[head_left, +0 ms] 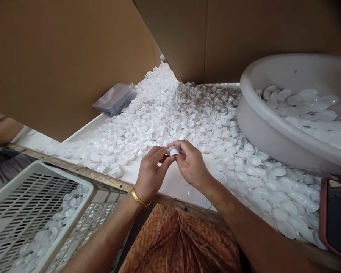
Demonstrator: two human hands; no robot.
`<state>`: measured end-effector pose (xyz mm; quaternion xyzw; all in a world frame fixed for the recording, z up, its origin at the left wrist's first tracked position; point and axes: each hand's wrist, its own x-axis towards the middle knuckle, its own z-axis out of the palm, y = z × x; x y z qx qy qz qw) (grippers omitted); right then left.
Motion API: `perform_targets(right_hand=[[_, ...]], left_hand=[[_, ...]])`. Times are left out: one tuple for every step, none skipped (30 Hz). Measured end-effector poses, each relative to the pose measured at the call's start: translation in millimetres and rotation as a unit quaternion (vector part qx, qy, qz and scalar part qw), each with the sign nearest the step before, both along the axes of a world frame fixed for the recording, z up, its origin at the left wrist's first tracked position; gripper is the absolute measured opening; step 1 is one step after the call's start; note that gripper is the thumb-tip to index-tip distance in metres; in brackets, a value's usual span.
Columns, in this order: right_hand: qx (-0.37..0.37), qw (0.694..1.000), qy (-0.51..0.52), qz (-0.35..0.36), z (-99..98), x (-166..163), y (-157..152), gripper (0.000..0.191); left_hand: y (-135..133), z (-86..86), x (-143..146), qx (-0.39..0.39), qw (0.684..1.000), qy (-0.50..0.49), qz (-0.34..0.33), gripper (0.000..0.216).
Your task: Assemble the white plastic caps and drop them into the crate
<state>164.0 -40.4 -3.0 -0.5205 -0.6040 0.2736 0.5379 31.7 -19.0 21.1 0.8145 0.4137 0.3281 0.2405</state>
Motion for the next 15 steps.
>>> perform_targets(right_hand=[[-0.002,1.000,0.006,0.000,0.4,0.0,-0.3,0.031],[-0.005,1.000,0.014,0.001,0.9,0.1,-0.8,0.031],[-0.008,1.000,0.023,0.003,1.5,0.2,-1.3,0.031],[-0.013,0.999,0.031,0.005,2.3,0.2,-1.9,0.031],[-0.016,0.999,0.038,0.006,3.2,0.2,-2.6,0.031],[-0.018,0.999,0.044,0.005,4.1,0.2,-3.2,0.032],[-0.019,0.999,0.047,0.003,4.8,0.0,-3.8,0.032],[-0.019,0.999,0.049,-0.001,5.2,-0.1,-4.1,0.032],[-0.019,0.999,0.048,-0.007,5.2,-0.3,-4.1,0.033],[-0.019,0.999,0.045,-0.014,4.8,-0.4,-3.9,0.033],[-0.021,0.999,0.041,-0.021,4.2,-0.4,-3.3,0.033],[-0.027,0.999,0.036,-0.025,3.6,-0.2,-2.7,0.033],[-0.038,0.998,0.033,-0.024,3.3,0.3,-2.0,0.032],[-0.052,0.998,0.034,-0.015,3.8,1.2,-1.6,0.031],[-0.068,0.997,0.040,0.008,5.2,2.7,-1.6,0.031]], left_hand=[[-0.3,0.9,-0.1,0.016,1.000,0.007,-0.001,0.018],[-0.8,1.7,0.0,0.029,1.000,0.011,-0.002,0.018],[-1.4,2.3,0.2,0.041,0.999,0.013,-0.003,0.017],[-2.2,2.8,0.6,0.049,0.999,0.015,-0.004,0.017],[-3.1,3.2,1.0,0.056,0.998,0.018,-0.005,0.017],[-3.9,3.5,1.4,0.063,0.998,0.021,-0.007,0.017],[-4.6,3.6,1.8,0.071,0.997,0.025,-0.009,0.017],[-5.0,3.1,2.2,0.079,0.996,0.029,-0.011,0.017],[-5.0,2.1,2.5,0.086,0.996,0.033,-0.012,0.018],[-4.5,0.6,2.7,0.092,0.995,0.038,-0.011,0.018],[-3.8,-1.5,2.8,0.095,0.995,0.042,-0.008,0.018],[-2.8,-3.9,2.8,0.090,0.995,0.047,-0.004,0.019],[-1.8,-6.3,2.7,0.078,0.996,0.048,-0.002,0.020],[-0.9,-8.3,2.4,0.060,0.997,0.047,0.000,0.022],[-0.5,-9.5,1.9,0.035,0.999,0.037,0.002,0.022]])
